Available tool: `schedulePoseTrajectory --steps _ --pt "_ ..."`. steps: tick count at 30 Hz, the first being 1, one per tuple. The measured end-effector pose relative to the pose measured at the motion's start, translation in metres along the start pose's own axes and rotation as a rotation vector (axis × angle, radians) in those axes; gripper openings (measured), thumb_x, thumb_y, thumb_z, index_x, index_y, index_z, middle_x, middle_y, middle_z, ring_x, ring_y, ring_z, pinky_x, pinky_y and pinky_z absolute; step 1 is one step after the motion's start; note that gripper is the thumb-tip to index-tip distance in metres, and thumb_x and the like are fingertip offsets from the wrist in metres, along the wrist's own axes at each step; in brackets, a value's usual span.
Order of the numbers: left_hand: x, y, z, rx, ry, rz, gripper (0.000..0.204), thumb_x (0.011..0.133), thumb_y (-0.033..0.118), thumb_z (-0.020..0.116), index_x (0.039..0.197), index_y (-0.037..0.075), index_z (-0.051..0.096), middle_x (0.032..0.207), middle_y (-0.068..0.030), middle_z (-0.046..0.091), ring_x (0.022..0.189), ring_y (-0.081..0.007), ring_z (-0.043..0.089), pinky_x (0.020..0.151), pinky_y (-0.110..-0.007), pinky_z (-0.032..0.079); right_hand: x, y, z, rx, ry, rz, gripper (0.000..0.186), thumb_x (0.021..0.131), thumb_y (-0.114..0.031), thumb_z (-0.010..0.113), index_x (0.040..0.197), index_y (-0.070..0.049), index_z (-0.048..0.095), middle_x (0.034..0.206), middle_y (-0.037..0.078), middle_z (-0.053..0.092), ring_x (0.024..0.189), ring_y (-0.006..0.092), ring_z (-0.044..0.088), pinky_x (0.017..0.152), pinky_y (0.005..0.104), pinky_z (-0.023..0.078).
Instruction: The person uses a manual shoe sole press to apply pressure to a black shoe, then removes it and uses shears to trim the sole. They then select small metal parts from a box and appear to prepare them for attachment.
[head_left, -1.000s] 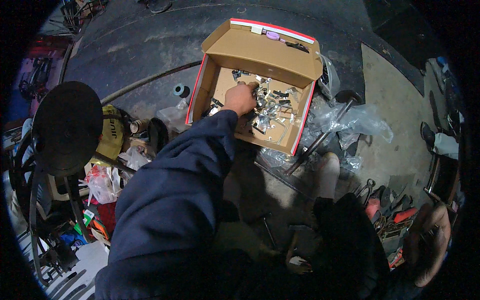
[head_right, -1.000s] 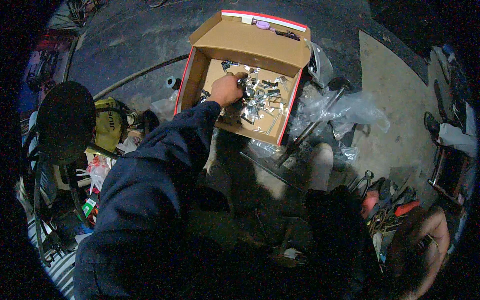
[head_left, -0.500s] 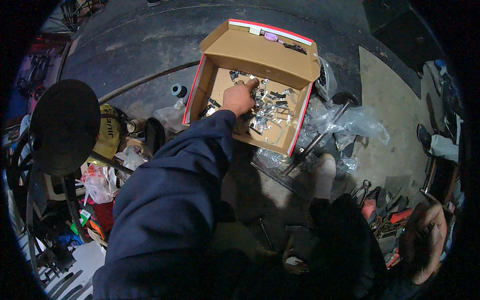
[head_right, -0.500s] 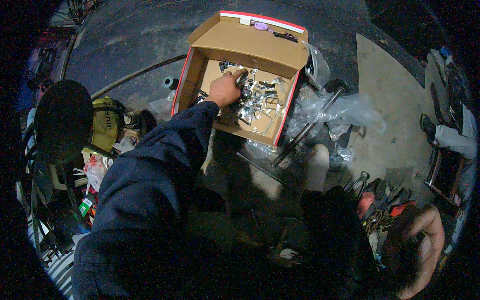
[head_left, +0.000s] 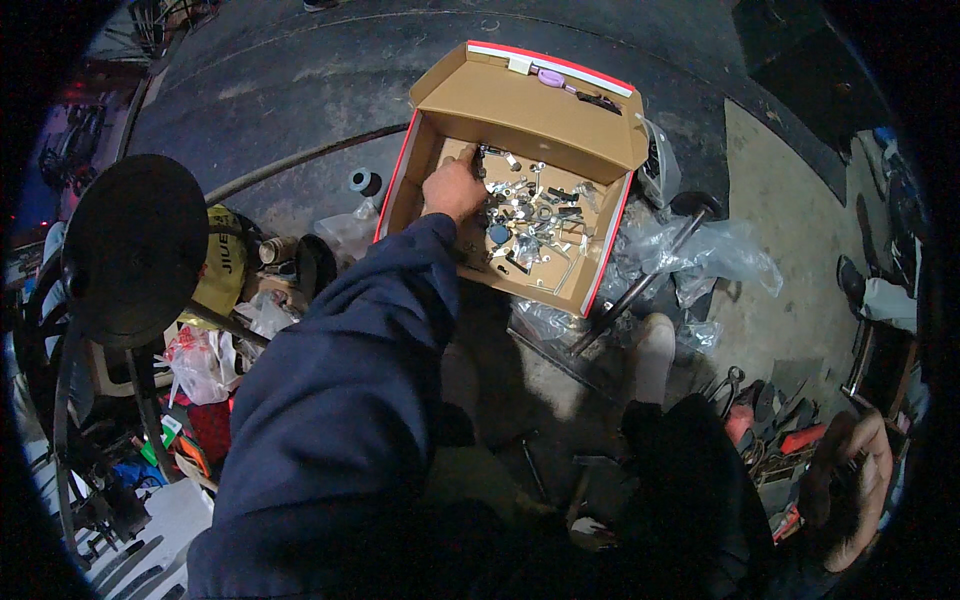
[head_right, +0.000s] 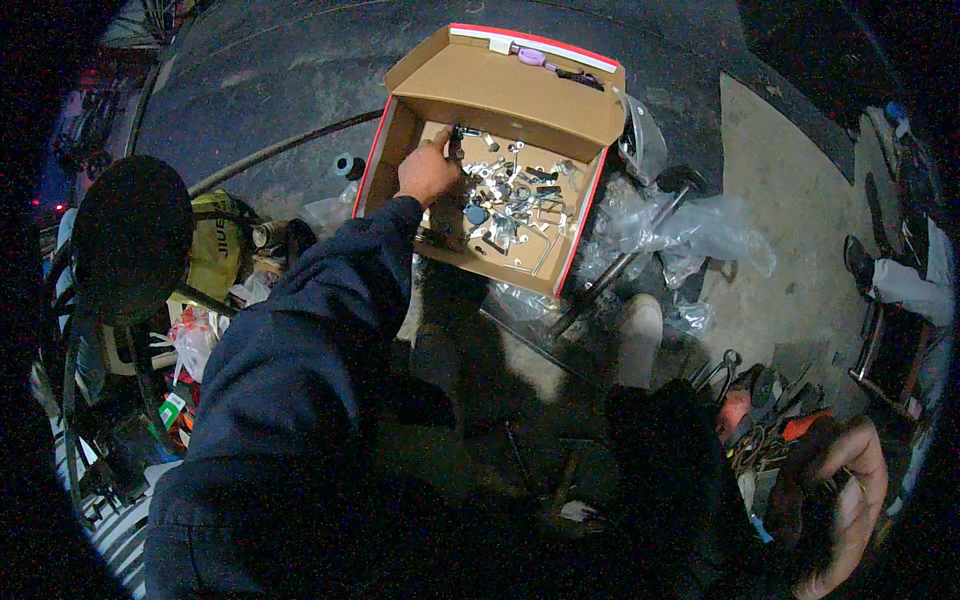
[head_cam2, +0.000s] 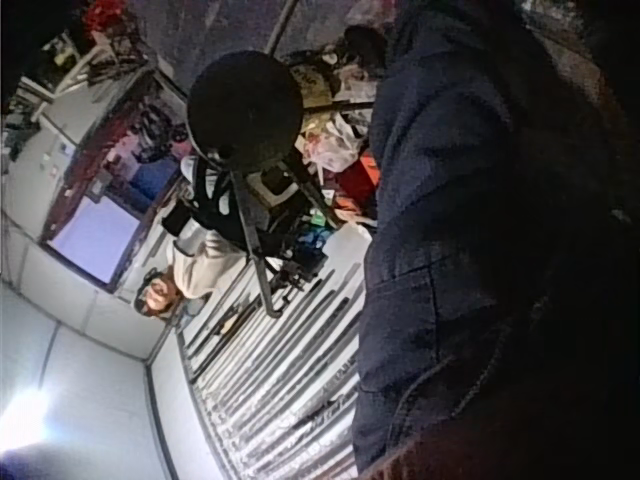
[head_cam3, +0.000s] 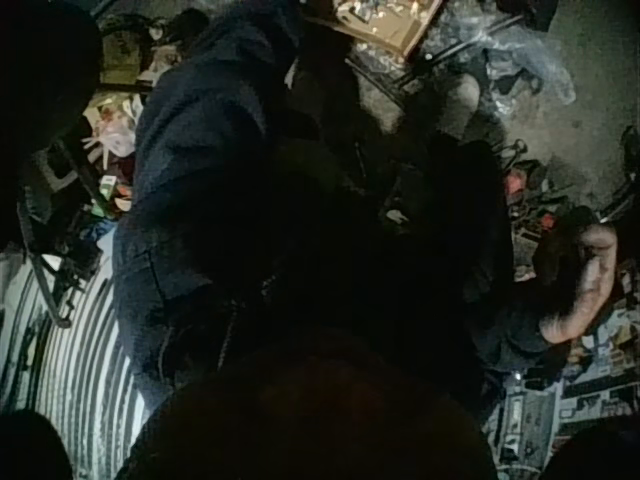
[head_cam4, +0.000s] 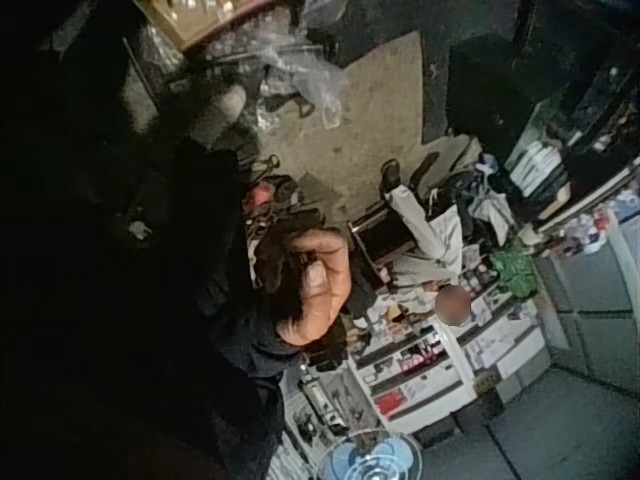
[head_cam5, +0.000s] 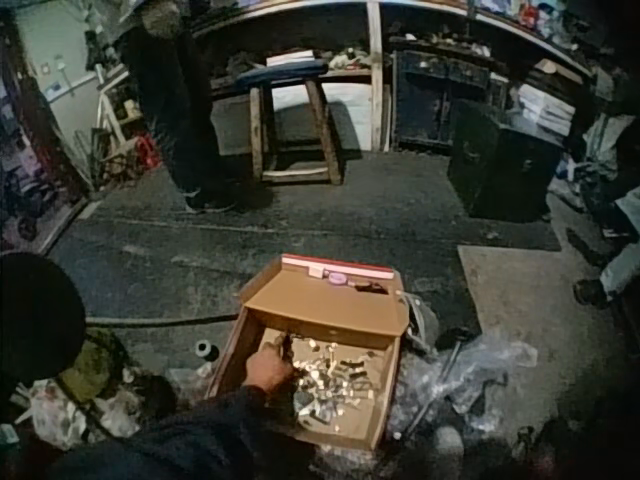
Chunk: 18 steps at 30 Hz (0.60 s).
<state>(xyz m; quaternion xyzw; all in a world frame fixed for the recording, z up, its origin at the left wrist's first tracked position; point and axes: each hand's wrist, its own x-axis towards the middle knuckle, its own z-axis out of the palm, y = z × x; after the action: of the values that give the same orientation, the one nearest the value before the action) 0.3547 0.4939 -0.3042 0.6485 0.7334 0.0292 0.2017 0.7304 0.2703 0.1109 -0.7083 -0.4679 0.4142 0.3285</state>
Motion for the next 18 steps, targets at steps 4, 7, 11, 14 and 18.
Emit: schedulePoseTrajectory --steps 4,7,11,14,18 --pt "0.0006 -0.0082 -0.0014 0.003 -0.033 -0.006 0.063 0.085 0.025 0.064 0.147 0.02 0.054 0.12 -0.0213 0.068 0.108 -0.0386 0.069 0.092 -0.049 0.056 -0.0003 0.0022 0.0029 -0.006 0.032 -0.007 0.045 0.099 -0.054 0.054 0.09 -0.011 0.043 0.071 0.0 0.045 0.044 0.0067 0.037 0.042 0.0218 0.023" --pt "-0.0011 -0.0114 -0.0026 -0.033 -0.004 -0.029 0.055 0.088 0.028 0.064 0.142 0.019 0.058 0.118 -0.0213 0.069 0.109 -0.0388 0.068 0.092 -0.049 0.055 0.0016 0.0035 0.0048 -0.081 0.11 -0.061 0.045 0.098 -0.054 0.054 0.089 -0.012 0.043 0.071 0.0 0.044 0.045 0.0065 0.037 0.042 0.0221 0.023" --pt "-0.0044 -0.0113 -0.0052 -0.031 0.021 -0.052 0.052 0.088 0.026 0.063 0.14 0.02 0.058 0.119 -0.0213 0.069 0.107 -0.0388 0.069 0.091 -0.049 0.056 0.0012 0.0003 0.0017 -0.041 0.045 0.002 0.044 0.097 -0.054 0.054 0.088 -0.012 0.043 0.072 0.0 0.044 0.046 0.0062 0.036 0.042 0.0222 0.024" --pt "-0.0065 -0.0089 -0.0068 -0.024 -0.01 -0.027 0.059 0.085 0.025 0.066 0.143 0.025 0.056 0.122 -0.0207 0.065 0.107 -0.0378 0.069 0.09 -0.048 0.056 0.0001 -0.0008 -0.0015 -0.019 0.044 0.02 0.044 0.097 -0.053 0.056 0.088 -0.012 0.043 0.072 0.0 0.043 0.046 0.0061 0.035 0.042 0.0218 0.024" --pt "-0.0067 -0.007 -0.0065 0.021 -0.049 0.014 0.062 0.084 0.025 0.069 0.144 0.029 0.055 0.124 -0.0191 0.063 0.105 -0.0368 0.07 0.088 -0.047 0.057 0.0008 0.0017 -0.0026 0.032 0.029 0.029 0.046 0.097 -0.053 0.057 0.09 -0.01 0.043 0.071 0.001 0.043 0.043 0.006 0.035 0.04 0.0209 0.023"
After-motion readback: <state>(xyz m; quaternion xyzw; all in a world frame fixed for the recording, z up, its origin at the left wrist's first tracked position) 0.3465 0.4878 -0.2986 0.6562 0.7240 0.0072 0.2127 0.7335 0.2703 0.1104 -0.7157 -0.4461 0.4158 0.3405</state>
